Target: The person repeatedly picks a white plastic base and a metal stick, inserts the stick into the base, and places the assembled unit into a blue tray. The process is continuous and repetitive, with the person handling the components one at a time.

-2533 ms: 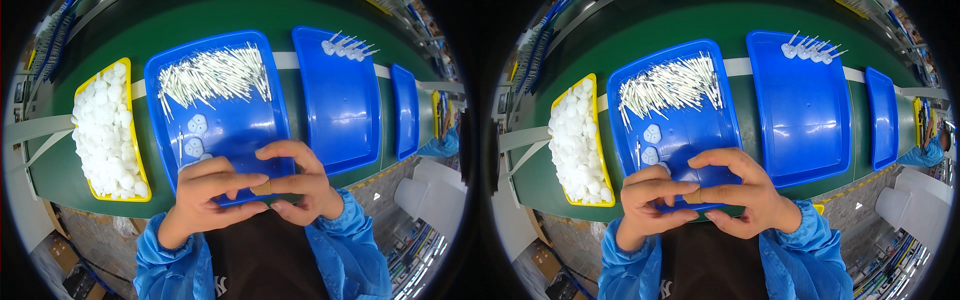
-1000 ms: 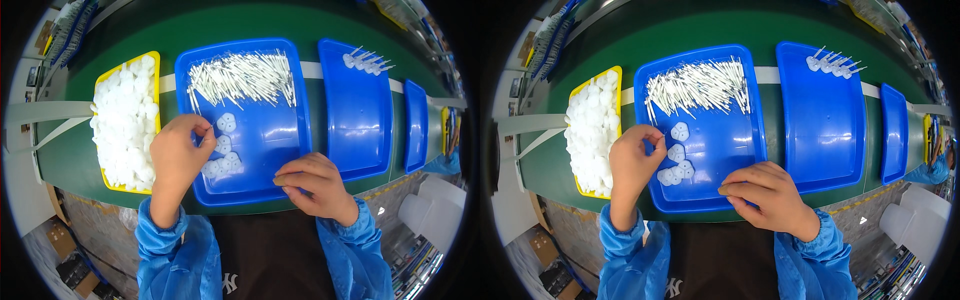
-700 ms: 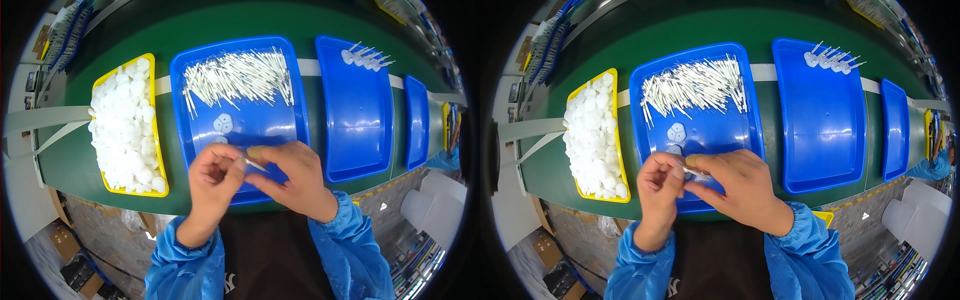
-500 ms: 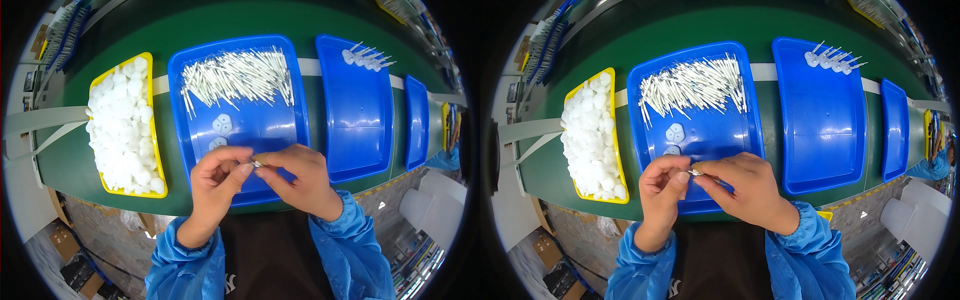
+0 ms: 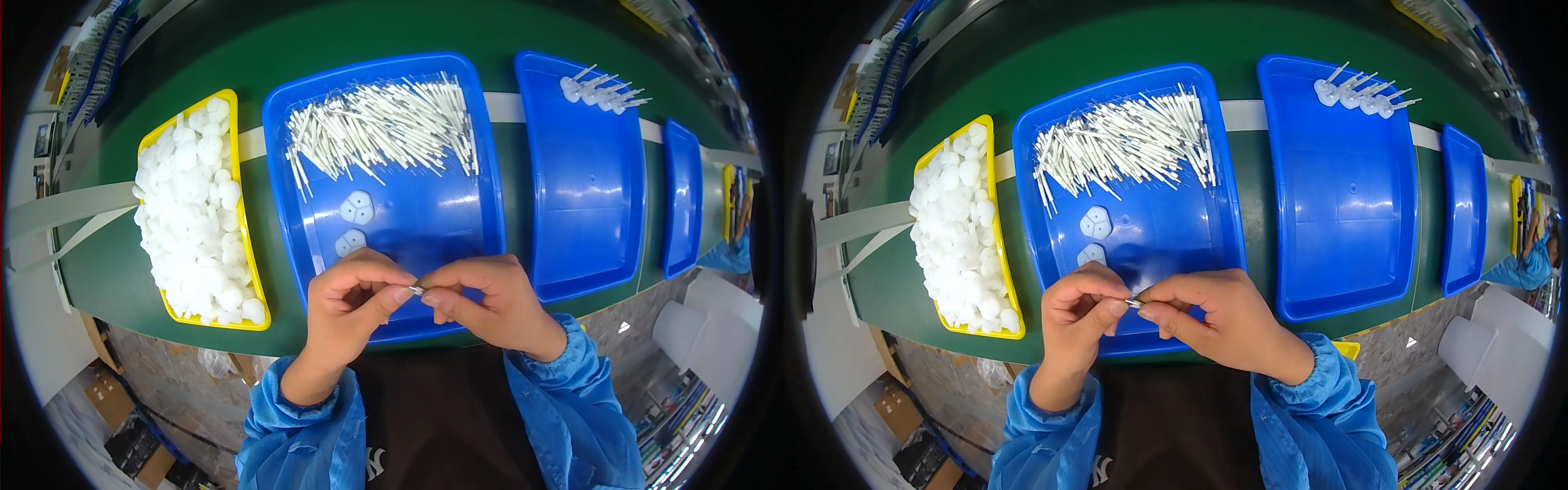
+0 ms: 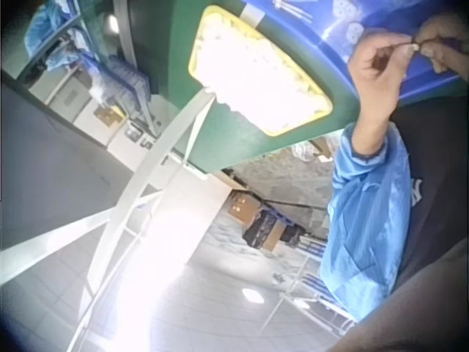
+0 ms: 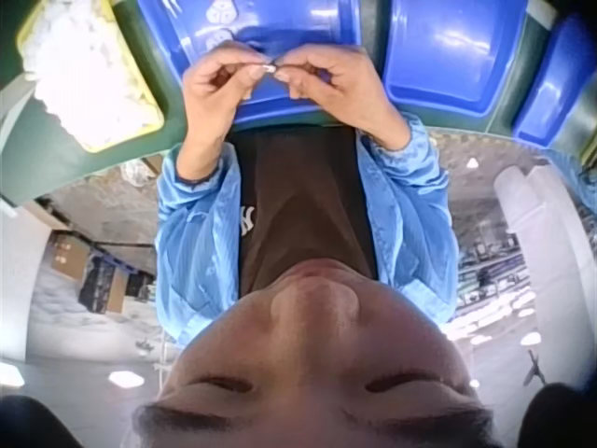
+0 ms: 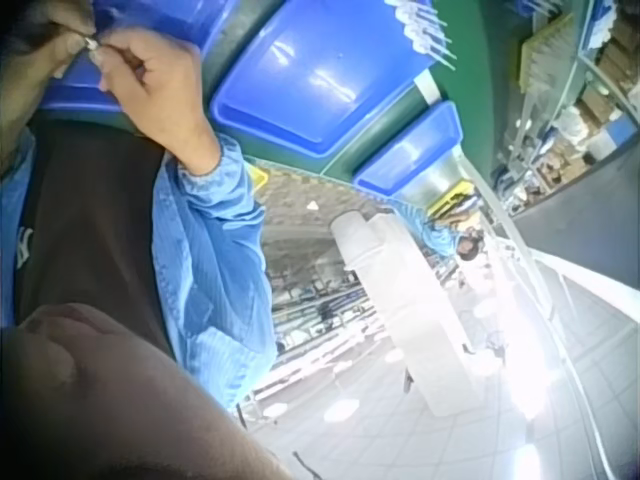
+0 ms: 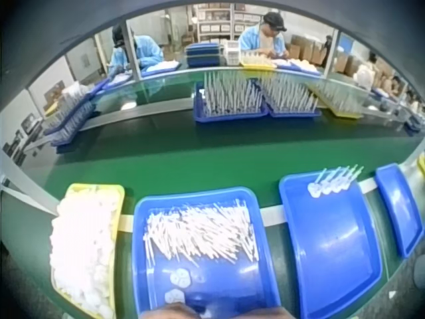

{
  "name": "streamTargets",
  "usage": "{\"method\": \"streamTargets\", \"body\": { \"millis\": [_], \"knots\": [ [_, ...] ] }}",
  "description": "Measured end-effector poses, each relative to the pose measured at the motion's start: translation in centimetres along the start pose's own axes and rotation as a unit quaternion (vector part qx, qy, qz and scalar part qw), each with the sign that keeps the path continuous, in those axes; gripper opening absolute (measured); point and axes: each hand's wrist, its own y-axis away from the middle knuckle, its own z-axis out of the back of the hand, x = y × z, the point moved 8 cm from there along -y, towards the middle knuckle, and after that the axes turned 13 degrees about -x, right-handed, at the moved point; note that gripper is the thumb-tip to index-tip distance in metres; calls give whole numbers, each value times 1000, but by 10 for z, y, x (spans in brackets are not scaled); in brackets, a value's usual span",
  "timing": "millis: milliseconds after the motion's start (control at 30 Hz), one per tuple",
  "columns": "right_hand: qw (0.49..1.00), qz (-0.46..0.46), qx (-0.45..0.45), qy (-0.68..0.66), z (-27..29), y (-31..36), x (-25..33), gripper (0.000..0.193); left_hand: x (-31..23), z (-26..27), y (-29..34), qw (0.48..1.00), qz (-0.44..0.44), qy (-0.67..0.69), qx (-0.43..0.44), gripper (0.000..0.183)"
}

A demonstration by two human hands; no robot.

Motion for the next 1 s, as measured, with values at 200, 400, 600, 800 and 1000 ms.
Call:
{"method": "streamTargets", "body": {
  "millis": [200,400,600,800,1000],
  "knots": [
    [993,86,-54,54,5,-2,7,15,-2,-1,2,999,38,22,-24,17],
    [992,105,-42,53,10,-2,9,14,-16,13,-4,995,29,-36,-90,7],
    [967,182,-96,149,25,2,15,19,-55,-1,-43,737,-306,-596,-82,30],
    [945,218,-135,203,30,4,19,23,-38,-8,-37,843,-206,-493,-57,40],
    [936,241,-159,201,27,4,24,24,-20,-20,-16,982,-33,-183,-23,31]
  ]
}}
